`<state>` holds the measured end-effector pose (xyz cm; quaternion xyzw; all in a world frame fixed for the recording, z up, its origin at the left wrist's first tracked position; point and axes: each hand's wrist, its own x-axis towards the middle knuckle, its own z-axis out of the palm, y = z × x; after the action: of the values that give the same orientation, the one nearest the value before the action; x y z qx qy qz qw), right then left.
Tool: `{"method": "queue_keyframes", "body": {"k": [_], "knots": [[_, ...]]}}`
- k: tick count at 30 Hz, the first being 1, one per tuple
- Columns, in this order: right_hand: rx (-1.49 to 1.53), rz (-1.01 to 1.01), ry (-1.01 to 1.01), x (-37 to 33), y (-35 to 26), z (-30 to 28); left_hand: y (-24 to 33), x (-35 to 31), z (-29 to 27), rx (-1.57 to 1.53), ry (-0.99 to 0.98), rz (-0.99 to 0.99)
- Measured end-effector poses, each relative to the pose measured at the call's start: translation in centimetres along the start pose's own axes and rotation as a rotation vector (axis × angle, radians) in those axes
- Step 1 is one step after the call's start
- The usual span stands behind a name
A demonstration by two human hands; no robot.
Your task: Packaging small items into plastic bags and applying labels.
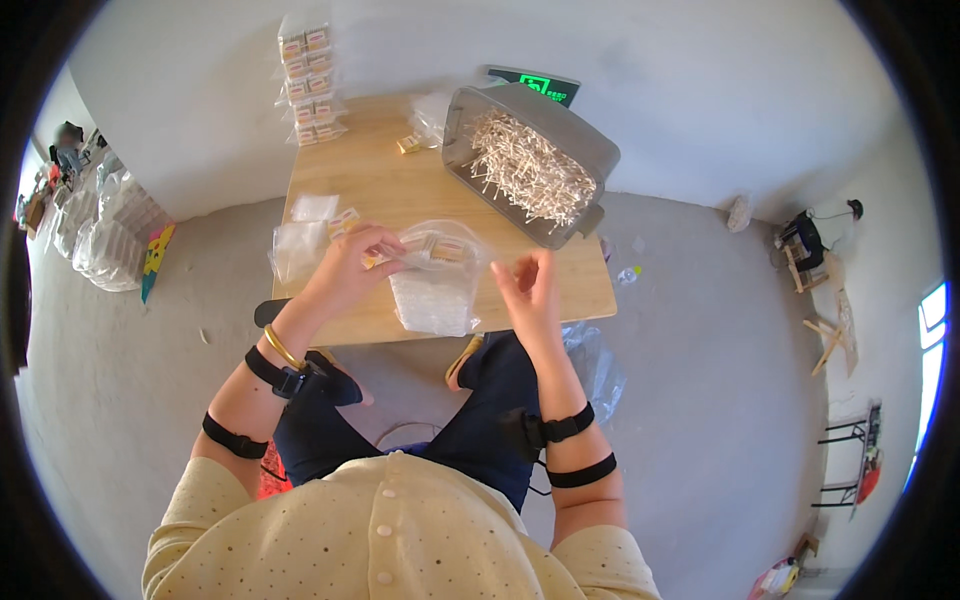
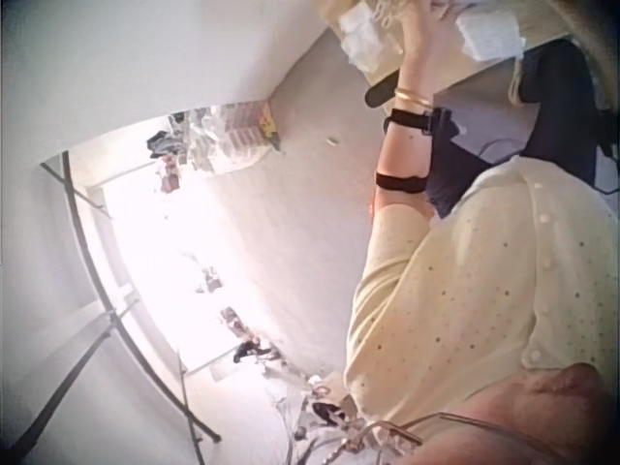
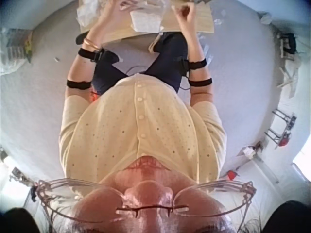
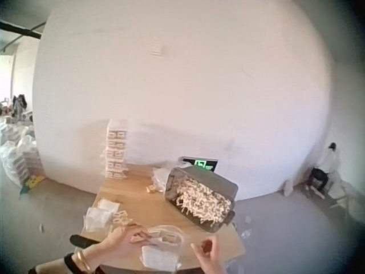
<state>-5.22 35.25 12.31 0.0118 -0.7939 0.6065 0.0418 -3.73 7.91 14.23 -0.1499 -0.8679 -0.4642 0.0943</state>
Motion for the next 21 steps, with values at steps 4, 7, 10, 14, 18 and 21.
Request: {"method": "queue_keyframes", "body": {"k": [4, 7, 10, 14, 18, 21], "knots": [[-0.324, -0.636, -0.098, -0.2, -5.1, 0.6, -0.2, 0.5, -0.8, 0.06, -0.098, -0.026], [-0.53, -0.793, -0.265, 0.8, -5.4, 1.5, 0.0, 1.4, -1.0, -0.02, -0.153, -0.057], [-0.635, -0.774, -0.393, 2.2, -4.6, 1.9, -0.2, 2.3, -1.3, 0.068, -0.212, 0.004], [-0.803, -0.773, -0.549, 3.4, -4.5, 1.5, 0.1, 2.6, -1.7, 0.142, -0.243, 0.115], [-0.84, -0.606, -0.741, 3.5, -5.1, 1.8, -1.6, 2.3, -1.4, 0.317, -0.383, 0.155], [-0.874, -0.643, -0.748, 3.7, -4.7, 1.8, -1.8, 2.2, -0.9, 0.247, -0.357, 0.11]]}}
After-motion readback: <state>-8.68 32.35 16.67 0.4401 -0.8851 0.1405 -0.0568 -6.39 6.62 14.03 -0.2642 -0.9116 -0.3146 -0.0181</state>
